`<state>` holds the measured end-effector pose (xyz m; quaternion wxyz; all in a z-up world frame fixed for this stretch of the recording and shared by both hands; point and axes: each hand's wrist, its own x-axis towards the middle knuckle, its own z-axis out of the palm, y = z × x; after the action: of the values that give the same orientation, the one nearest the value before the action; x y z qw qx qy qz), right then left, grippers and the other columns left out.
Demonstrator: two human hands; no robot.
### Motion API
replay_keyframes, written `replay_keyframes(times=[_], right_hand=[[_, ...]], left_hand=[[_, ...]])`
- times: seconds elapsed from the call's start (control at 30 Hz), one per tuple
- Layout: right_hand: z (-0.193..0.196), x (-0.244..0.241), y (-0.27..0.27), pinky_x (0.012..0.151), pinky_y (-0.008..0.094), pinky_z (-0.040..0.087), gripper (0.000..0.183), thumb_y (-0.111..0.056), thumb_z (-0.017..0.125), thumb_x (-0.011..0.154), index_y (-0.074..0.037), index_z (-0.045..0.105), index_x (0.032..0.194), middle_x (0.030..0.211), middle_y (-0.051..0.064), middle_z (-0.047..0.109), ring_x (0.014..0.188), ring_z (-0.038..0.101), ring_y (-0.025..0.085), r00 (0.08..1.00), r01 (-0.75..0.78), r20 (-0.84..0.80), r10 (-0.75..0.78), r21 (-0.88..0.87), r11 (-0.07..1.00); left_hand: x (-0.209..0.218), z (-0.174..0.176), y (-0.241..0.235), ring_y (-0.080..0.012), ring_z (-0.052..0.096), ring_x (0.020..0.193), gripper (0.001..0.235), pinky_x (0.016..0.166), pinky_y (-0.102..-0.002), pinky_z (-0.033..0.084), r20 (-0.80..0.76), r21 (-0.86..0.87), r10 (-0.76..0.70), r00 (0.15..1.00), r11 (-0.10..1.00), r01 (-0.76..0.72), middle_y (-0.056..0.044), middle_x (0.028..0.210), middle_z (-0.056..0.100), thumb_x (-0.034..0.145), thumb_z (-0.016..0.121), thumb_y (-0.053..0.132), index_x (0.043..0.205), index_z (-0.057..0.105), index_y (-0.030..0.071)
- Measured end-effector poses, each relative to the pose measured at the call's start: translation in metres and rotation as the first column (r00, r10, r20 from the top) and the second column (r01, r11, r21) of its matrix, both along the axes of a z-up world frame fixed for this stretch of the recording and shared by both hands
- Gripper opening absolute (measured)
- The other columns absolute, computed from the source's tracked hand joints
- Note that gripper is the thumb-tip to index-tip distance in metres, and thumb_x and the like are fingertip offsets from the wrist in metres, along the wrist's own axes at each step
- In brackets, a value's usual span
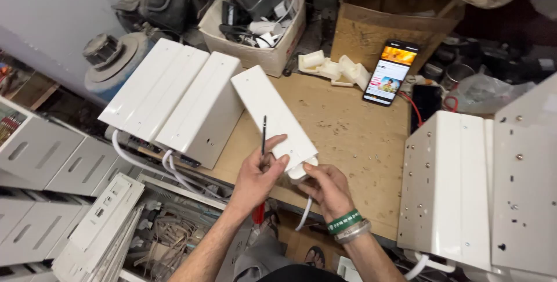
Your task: The person assembles white electrical boxes by attaching small white plastic end caps using a screwdriver and screws. They pick up boxes, align the caps, insert screws, and tighten them before stacking the finished units.
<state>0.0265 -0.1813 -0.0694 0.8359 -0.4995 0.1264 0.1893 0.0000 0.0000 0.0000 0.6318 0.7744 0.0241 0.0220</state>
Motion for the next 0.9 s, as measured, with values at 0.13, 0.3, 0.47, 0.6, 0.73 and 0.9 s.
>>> replay_keyframes(times=[0.13,0.3,0.47,0.6,0.73,0.9], right_hand=[[-0.003,0.000,0.000,0.090,0.045,0.062,0.035,-0.023,0.073,0.088,0.003,0.059,0.106,0.108,0.019,0.073,0.101,0.072,0.028,0.999,-0.030,-0.009,0.031,0.022,0.999],[-0.013,0.002,-0.001,0.090,0.046,0.061,0.034,-0.023,0.070,0.089,0.004,0.060,0.108,0.107,0.017,0.072,0.100,0.072,0.028,1.000,0.017,0.001,-0.017,0.069,0.997],[-0.011,-0.009,0.010,0.090,0.043,0.059,0.046,-0.026,0.073,0.088,0.003,0.055,0.117,0.109,0.017,0.072,0.103,0.070,0.027,0.993,0.107,0.051,-0.104,-0.059,0.993],[0.011,-0.040,0.024,0.095,0.043,0.054,0.088,-0.034,0.091,0.068,0.005,0.046,0.132,0.121,0.021,0.064,0.113,0.064,0.030,0.849,0.356,0.527,-0.033,-0.525,0.773],[0.019,-0.039,0.045,0.103,0.047,0.050,0.119,-0.042,0.100,0.057,0.002,0.035,0.146,0.136,0.025,0.052,0.127,0.056,0.036,0.818,0.477,0.574,0.028,-0.706,0.523],[-0.012,-0.020,0.071,0.096,0.042,0.058,0.093,-0.043,0.094,0.061,-0.006,0.052,0.135,0.122,0.015,0.069,0.113,0.071,0.031,0.842,0.522,0.529,-0.108,-0.745,0.416]], left_hand=[[-0.002,0.001,0.003,-0.0019,0.043,0.058,0.051,0.053,-0.020,0.037,-0.031,0.002,0.007,1.000,1.000,-0.007,0.010,0.064,0.047,0.095,0.069,0.020,0.144,0.060,0.014],[0.001,0.001,0.007,-0.0025,0.043,0.061,0.049,0.055,-0.021,0.038,0.050,-0.096,-0.083,0.995,0.991,0.088,0.009,0.067,0.048,0.096,0.069,0.019,0.144,0.061,0.012],[0.005,0.004,0.023,-0.0028,0.045,0.059,0.050,0.054,-0.021,0.039,-0.007,-0.028,-0.178,0.984,0.984,0.178,0.008,0.064,0.051,0.094,0.070,0.019,0.143,0.061,0.013],[0.016,0.009,0.040,-0.0027,0.048,0.058,0.053,0.053,-0.021,0.043,0.012,0.116,-0.312,0.950,0.944,0.308,0.007,0.064,0.057,0.090,0.072,0.018,0.142,0.060,0.013],[0.031,-0.013,0.055,-0.0038,0.048,0.058,0.053,0.053,-0.021,0.042,-0.052,0.149,-0.410,0.911,0.898,0.413,0.005,0.066,0.060,0.088,0.073,0.013,0.140,0.062,0.012],[0.035,-0.012,0.072,-0.0030,0.050,0.061,0.055,0.053,-0.019,0.041,-0.058,0.151,-0.477,0.877,0.864,0.480,0.004,0.071,0.059,0.090,0.071,0.009,0.143,0.058,0.008]])
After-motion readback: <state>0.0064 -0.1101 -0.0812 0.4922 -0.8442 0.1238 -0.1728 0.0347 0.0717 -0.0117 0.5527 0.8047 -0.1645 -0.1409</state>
